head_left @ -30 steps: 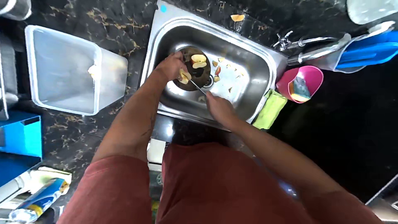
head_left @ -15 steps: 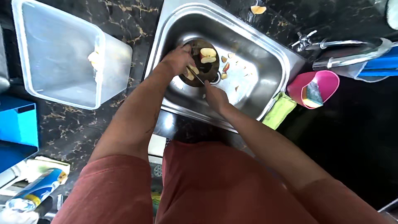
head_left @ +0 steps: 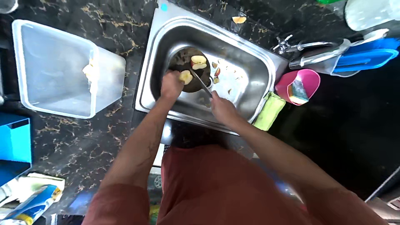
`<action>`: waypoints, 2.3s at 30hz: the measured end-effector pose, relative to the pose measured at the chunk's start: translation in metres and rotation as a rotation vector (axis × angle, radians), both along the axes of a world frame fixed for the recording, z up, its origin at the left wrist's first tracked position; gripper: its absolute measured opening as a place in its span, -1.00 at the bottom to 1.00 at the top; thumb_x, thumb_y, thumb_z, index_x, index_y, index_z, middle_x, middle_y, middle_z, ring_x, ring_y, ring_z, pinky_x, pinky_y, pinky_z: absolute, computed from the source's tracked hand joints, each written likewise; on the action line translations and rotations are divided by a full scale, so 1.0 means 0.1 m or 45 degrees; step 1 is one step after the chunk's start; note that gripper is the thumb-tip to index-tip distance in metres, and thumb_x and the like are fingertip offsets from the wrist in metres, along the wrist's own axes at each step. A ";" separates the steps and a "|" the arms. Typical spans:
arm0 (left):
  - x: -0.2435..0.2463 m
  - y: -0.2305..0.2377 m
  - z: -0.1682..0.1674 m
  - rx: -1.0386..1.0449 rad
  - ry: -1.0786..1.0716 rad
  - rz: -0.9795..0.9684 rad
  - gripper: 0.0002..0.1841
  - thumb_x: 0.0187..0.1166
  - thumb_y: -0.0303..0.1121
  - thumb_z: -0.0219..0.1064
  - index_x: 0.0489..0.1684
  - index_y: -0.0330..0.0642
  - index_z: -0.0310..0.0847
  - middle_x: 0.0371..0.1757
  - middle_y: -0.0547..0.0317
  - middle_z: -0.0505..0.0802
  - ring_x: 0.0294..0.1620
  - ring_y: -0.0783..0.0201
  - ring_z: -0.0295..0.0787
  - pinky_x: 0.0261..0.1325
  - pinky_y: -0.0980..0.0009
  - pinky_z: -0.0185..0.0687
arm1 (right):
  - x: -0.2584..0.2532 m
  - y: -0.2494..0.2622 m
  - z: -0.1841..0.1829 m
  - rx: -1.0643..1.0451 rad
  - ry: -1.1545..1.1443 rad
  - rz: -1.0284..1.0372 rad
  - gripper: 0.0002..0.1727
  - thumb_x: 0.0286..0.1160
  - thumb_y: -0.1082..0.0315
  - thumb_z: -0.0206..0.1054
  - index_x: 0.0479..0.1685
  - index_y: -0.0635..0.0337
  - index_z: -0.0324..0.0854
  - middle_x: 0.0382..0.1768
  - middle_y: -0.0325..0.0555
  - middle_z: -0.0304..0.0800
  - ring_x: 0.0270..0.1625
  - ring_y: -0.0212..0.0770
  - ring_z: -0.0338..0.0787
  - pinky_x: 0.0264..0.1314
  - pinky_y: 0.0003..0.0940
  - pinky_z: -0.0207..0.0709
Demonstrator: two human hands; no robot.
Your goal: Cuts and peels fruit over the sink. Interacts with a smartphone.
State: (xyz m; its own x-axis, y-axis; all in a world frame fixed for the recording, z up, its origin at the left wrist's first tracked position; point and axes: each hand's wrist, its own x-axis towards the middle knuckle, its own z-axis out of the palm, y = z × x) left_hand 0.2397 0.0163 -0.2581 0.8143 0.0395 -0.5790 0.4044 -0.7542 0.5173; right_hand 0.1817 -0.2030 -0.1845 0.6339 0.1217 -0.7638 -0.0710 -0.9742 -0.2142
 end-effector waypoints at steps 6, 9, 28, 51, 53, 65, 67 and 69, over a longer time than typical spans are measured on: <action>-0.07 -0.14 0.08 0.061 0.010 0.130 -0.68 0.39 -0.32 0.53 0.08 -0.20 0.81 0.22 -0.13 0.80 0.27 -0.04 0.76 0.36 -0.04 0.66 | 0.08 0.25 -0.40 -0.005 -0.078 0.056 -0.60 0.91 0.08 -0.13 0.49 0.02 0.37 -0.23 0.11 0.83 -0.10 0.21 0.90 -0.14 0.19 0.73; -0.04 -0.14 0.11 0.064 0.071 0.134 -0.71 0.39 -0.31 0.52 0.04 -0.19 0.82 0.21 -0.12 0.79 0.24 -0.05 0.77 0.31 -0.08 0.68 | 0.07 0.27 -0.47 -0.054 -0.114 0.099 -0.62 0.91 0.11 -0.12 0.47 0.04 0.37 -0.22 0.11 0.83 -0.12 0.21 0.91 -0.17 0.17 0.74; -0.15 -0.07 -0.01 0.070 0.119 0.189 -0.80 0.45 -0.32 0.47 -0.05 -0.13 0.84 0.09 -0.05 0.87 0.16 -0.06 0.82 0.26 -0.15 0.69 | 0.00 0.30 -0.54 0.023 -0.029 0.160 -0.62 0.92 0.07 -0.15 0.44 0.02 0.36 -0.25 0.09 0.82 -0.12 0.19 0.90 -0.14 0.16 0.74; 0.42 0.16 0.02 -0.016 0.125 -0.230 0.02 0.20 -0.54 0.54 0.84 0.17 0.14 0.72 -0.35 0.31 0.32 -0.41 0.67 0.18 -0.38 0.67 | 0.28 -0.69 -0.68 0.215 0.119 -0.292 -0.48 0.80 -0.20 0.01 0.39 -0.06 0.54 -0.14 0.16 0.82 -0.08 0.23 0.84 -0.03 0.39 0.63; 0.47 0.12 0.03 -0.016 0.213 -0.289 0.11 0.03 -0.49 0.68 0.78 0.28 0.16 0.76 -0.40 0.18 0.22 -0.47 0.68 0.08 -0.42 0.67 | 0.31 -0.65 -0.79 0.221 0.101 -0.278 -0.49 0.80 -0.19 0.03 0.43 -0.10 0.56 -0.03 0.15 0.84 0.05 0.23 0.84 0.08 0.42 0.61; 0.15 -0.20 -0.12 0.020 0.122 0.030 0.01 -0.03 -0.55 0.68 0.64 0.18 0.32 0.67 -0.34 0.27 0.23 -0.29 0.71 0.03 -0.18 0.82 | 0.37 -0.18 -0.95 0.308 0.120 -0.266 -0.51 0.83 -0.12 0.02 0.47 -0.03 0.52 0.08 0.14 0.82 0.12 0.20 0.84 0.12 0.32 0.66; 0.14 -0.19 -0.15 -0.025 0.078 0.066 -0.01 -0.06 -0.52 0.69 0.60 0.15 0.36 0.64 -0.34 0.29 0.26 -0.26 0.70 0.06 -0.14 0.82 | 0.37 -0.17 -0.96 0.314 0.116 -0.272 -0.49 0.83 -0.12 0.03 0.49 -0.04 0.52 0.10 0.16 0.82 0.15 0.21 0.84 0.15 0.34 0.65; 0.12 -0.19 -0.17 -0.076 0.035 0.113 -0.03 -0.08 -0.49 0.72 0.57 0.12 0.39 0.60 -0.33 0.33 0.30 -0.23 0.67 0.10 -0.10 0.81 | 0.38 -0.16 -0.94 0.323 0.110 -0.283 -0.50 0.82 -0.12 0.04 0.48 -0.06 0.53 0.11 0.15 0.82 0.16 0.20 0.84 0.17 0.33 0.65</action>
